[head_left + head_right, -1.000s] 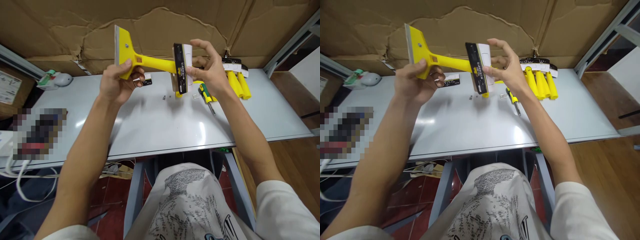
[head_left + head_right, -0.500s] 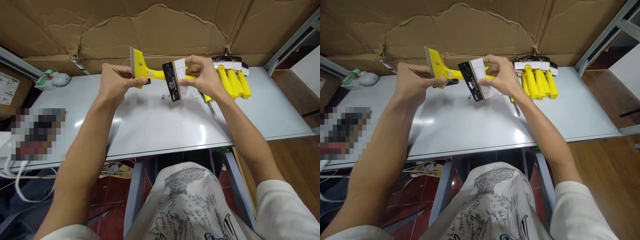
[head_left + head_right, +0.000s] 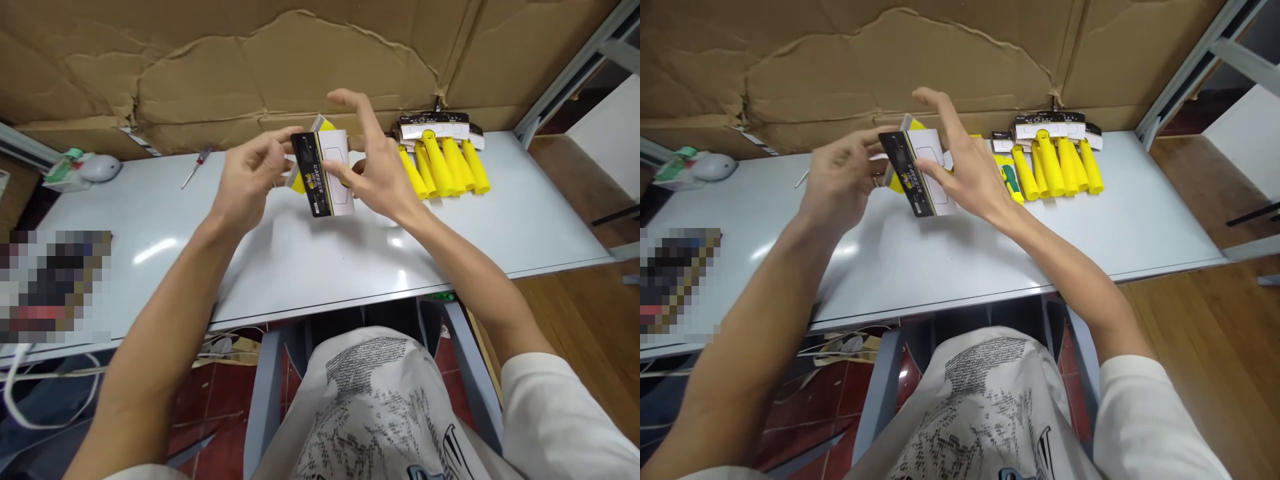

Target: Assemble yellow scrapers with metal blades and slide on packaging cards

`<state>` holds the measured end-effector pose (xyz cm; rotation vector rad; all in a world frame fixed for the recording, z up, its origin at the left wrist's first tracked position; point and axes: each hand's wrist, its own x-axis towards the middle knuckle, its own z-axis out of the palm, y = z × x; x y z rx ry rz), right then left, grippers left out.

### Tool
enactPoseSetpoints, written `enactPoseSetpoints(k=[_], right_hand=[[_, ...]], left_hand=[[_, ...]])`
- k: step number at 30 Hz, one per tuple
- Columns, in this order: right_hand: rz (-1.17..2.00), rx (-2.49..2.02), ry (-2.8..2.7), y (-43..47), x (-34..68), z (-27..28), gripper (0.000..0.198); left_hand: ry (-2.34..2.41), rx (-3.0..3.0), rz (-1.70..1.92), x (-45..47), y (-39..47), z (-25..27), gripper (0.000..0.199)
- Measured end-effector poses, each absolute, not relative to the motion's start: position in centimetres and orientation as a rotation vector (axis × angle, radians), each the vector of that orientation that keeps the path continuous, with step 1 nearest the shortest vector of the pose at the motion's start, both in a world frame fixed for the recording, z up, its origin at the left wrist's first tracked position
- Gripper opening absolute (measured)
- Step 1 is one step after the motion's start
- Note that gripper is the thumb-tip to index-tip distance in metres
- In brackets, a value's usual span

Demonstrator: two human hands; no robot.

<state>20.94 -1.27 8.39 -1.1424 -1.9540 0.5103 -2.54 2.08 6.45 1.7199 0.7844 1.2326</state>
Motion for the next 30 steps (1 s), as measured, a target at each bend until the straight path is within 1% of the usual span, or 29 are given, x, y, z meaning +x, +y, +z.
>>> enactPoseSetpoints(k=[2, 6, 8, 11, 13, 16, 18, 21, 23, 25, 27, 30], right_hand=[[0.493, -1.131, -1.957, -1.0, 20.8, 7.9, 0.075], [0.458, -1.106, -2.09, -0.6, 20.8, 7.5, 0.074], [0.422, -1.052, -2.202, -0.6, 21.0, 7.6, 0.065], [0.329, -1.014, -2.312, -0.5, 21.0, 7.6, 0.04], [0.309, -1.049, -2.311, -0.4, 20.7, 7.4, 0.032], [0.315, -1.108, -2.24, -0.3, 20.5, 6.8, 0.041], [0.353, -1.072, -2.229, -0.3, 20.8, 6.7, 0.042], [0.544, -0.924, -2.269, -0.2, 21.4, 6.9, 0.04], [0.652, -0.874, -2.247, -0.1, 21.7, 7.0, 0.044], [0.69, -0.892, -2.156, 0.2, 21.7, 7.0, 0.05], [0.744, -0.907, -2.042, 0.4, 21.6, 6.8, 0.063], [0.914, -0.872, -1.933, 0.5, 21.5, 6.7, 0.09]], left_hand=[[0.731, 1.808, 1.156, -2.5, 2.0, 6.3, 0.061], [0.853, 1.744, 1.166, -3.1, 2.3, 5.9, 0.043], [0.923, 1.71, 1.23, -3.5, 2.7, 5.7, 0.041], [0.919, 1.719, 1.284, -3.6, 3.2, 5.3, 0.041], [0.852, 1.718, 1.238, -3.3, 3.2, 5.2, 0.051], [0.819, 1.756, 1.105, -2.7, 2.7, 5.2, 0.074], [0.86, 1.756, 1.066, -2.6, 2.4, 5.3, 0.08], [0.893, 1.695, 1.115, -2.8, 2.3, 5.6, 0.074], [0.874, 1.664, 1.195, -3.2, 2.6, 5.7, 0.063], [0.824, 1.635, 1.232, -3.5, 3.0, 5.7, 0.054], [0.772, 1.621, 1.18, -3.7, 3.4, 5.8, 0.053], [0.74, 1.645, 1.123, -3.8, 3.5, 5.9, 0.051]])
